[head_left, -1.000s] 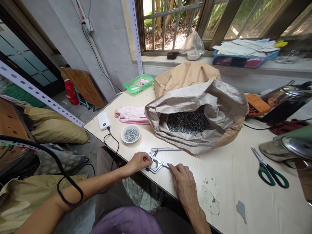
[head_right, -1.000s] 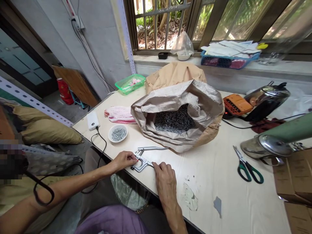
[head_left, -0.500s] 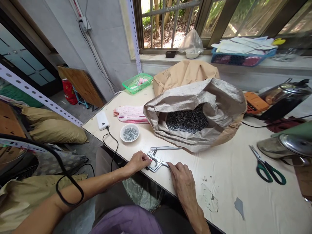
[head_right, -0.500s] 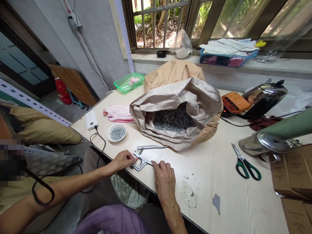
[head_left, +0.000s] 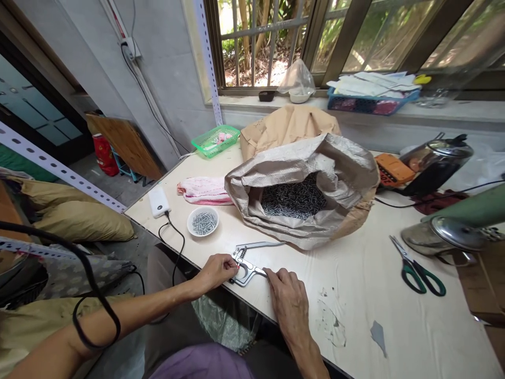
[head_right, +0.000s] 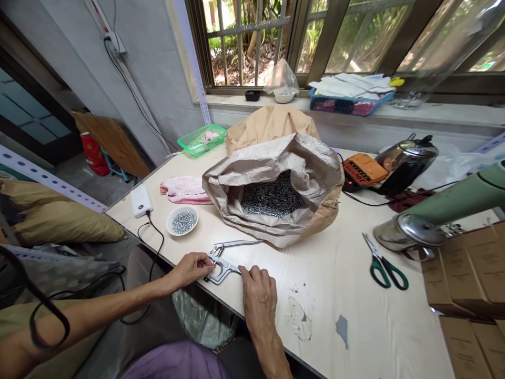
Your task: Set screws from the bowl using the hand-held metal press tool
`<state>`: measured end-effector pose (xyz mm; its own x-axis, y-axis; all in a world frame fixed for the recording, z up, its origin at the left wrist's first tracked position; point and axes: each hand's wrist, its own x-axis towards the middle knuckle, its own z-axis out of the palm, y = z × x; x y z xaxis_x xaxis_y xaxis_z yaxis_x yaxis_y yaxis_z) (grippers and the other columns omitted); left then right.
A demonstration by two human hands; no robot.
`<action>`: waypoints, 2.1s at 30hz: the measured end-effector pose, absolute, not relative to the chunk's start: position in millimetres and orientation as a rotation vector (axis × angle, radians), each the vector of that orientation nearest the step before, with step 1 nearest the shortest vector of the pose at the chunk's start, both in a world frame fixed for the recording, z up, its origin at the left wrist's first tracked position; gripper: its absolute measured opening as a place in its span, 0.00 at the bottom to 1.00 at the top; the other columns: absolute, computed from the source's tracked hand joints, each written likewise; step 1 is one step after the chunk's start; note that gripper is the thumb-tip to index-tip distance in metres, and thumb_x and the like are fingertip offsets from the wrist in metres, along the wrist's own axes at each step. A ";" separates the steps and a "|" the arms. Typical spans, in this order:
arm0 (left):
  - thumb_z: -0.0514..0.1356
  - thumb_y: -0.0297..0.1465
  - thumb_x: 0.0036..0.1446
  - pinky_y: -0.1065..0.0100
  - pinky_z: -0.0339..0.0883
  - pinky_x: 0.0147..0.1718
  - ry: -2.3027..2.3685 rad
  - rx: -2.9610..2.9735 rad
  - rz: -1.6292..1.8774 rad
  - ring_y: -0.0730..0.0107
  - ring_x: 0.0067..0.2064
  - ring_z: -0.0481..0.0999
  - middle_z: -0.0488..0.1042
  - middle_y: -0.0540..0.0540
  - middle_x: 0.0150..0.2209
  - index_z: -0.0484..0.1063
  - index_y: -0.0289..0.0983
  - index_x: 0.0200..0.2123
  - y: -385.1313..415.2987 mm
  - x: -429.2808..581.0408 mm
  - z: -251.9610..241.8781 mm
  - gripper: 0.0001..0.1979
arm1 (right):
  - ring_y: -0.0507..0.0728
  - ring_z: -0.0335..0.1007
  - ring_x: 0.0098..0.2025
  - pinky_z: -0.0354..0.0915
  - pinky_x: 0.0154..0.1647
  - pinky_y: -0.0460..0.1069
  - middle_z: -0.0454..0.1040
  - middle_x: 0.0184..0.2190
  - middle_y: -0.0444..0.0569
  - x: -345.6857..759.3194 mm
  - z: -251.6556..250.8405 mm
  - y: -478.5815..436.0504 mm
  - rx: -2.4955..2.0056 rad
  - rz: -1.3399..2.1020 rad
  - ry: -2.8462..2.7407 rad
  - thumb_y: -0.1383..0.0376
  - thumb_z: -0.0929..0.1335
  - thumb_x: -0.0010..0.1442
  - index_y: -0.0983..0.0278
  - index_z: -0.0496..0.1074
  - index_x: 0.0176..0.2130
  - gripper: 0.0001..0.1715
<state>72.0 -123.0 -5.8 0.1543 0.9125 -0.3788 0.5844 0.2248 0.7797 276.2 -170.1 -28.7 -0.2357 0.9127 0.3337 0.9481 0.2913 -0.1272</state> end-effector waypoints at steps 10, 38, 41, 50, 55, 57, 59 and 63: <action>0.67 0.40 0.35 0.75 0.57 0.21 1.408 0.914 0.652 0.78 0.22 0.63 0.68 0.52 0.21 0.72 0.31 0.30 -120.8 65.3 -4.5 0.20 | 0.54 0.57 0.32 0.51 0.32 0.49 0.66 0.28 0.48 274.6 -28.7 -170.1 -1.662 -0.090 -2.187 0.69 0.57 0.64 0.60 0.72 0.43 0.17; 0.66 0.40 0.38 0.75 0.42 0.12 1.490 1.057 0.187 0.82 0.11 0.53 0.56 0.60 0.10 0.67 0.34 0.22 -110.8 67.4 -2.8 0.16 | 0.54 0.57 0.32 0.52 0.32 0.49 0.66 0.26 0.47 271.5 -33.1 -172.4 -1.659 -0.147 -2.101 0.70 0.59 0.63 0.61 0.73 0.42 0.16; 0.66 0.39 0.39 0.75 0.43 0.11 1.478 1.043 0.087 0.81 0.10 0.53 0.55 0.60 0.09 0.67 0.35 0.21 -109.9 66.3 -0.3 0.15 | 0.54 0.58 0.32 0.52 0.33 0.50 0.67 0.27 0.47 271.7 -32.9 -173.9 -1.641 -0.140 -2.103 0.70 0.58 0.63 0.61 0.72 0.43 0.16; 0.64 0.41 0.43 0.76 0.48 0.11 1.458 1.018 0.140 0.80 0.11 0.59 0.62 0.57 0.12 0.67 0.33 0.22 -122.1 65.1 -1.6 0.16 | 0.54 0.58 0.34 0.53 0.35 0.50 0.67 0.28 0.48 270.0 -35.2 -177.3 -1.630 -0.141 -2.094 0.70 0.58 0.63 0.62 0.71 0.44 0.16; 0.65 0.41 0.40 0.76 0.49 0.11 1.457 0.982 0.118 0.81 0.11 0.60 0.65 0.56 0.14 0.69 0.33 0.23 -119.7 66.0 -0.5 0.17 | 0.55 0.58 0.34 0.53 0.34 0.50 0.66 0.27 0.47 270.8 -36.3 -176.7 -1.633 -0.158 -2.130 0.72 0.59 0.62 0.62 0.71 0.44 0.16; 0.64 0.40 0.40 0.76 0.50 0.11 1.435 1.045 0.096 0.80 0.11 0.61 0.64 0.56 0.14 0.68 0.33 0.22 -117.0 66.4 0.4 0.16 | 0.56 0.58 0.34 0.52 0.34 0.51 0.67 0.27 0.47 271.2 -36.4 -176.7 -1.638 -0.165 -2.139 0.72 0.59 0.62 0.61 0.71 0.44 0.16; 0.64 0.40 0.41 0.76 0.51 0.11 1.403 1.107 0.056 0.78 0.11 0.61 0.62 0.57 0.12 0.67 0.34 0.21 -113.8 66.4 2.2 0.15 | 0.56 0.58 0.34 0.53 0.34 0.51 0.67 0.27 0.47 271.1 -36.2 -177.1 -1.641 -0.161 -2.141 0.72 0.59 0.62 0.61 0.71 0.44 0.16; 0.63 0.39 0.42 0.77 0.53 0.12 1.381 1.152 0.008 0.77 0.12 0.62 0.59 0.58 0.09 0.67 0.34 0.21 -108.8 65.0 6.1 0.14 | 0.56 0.58 0.34 0.52 0.34 0.51 0.66 0.27 0.47 269.4 -35.8 -177.5 -1.656 -0.152 -2.136 0.73 0.59 0.61 0.61 0.71 0.44 0.16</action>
<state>65.0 -108.8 6.1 0.2775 0.6070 -0.7447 0.5987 0.4970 0.6282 269.4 -177.5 -35.8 -0.1931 0.8969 0.3978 0.9442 0.2801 -0.1732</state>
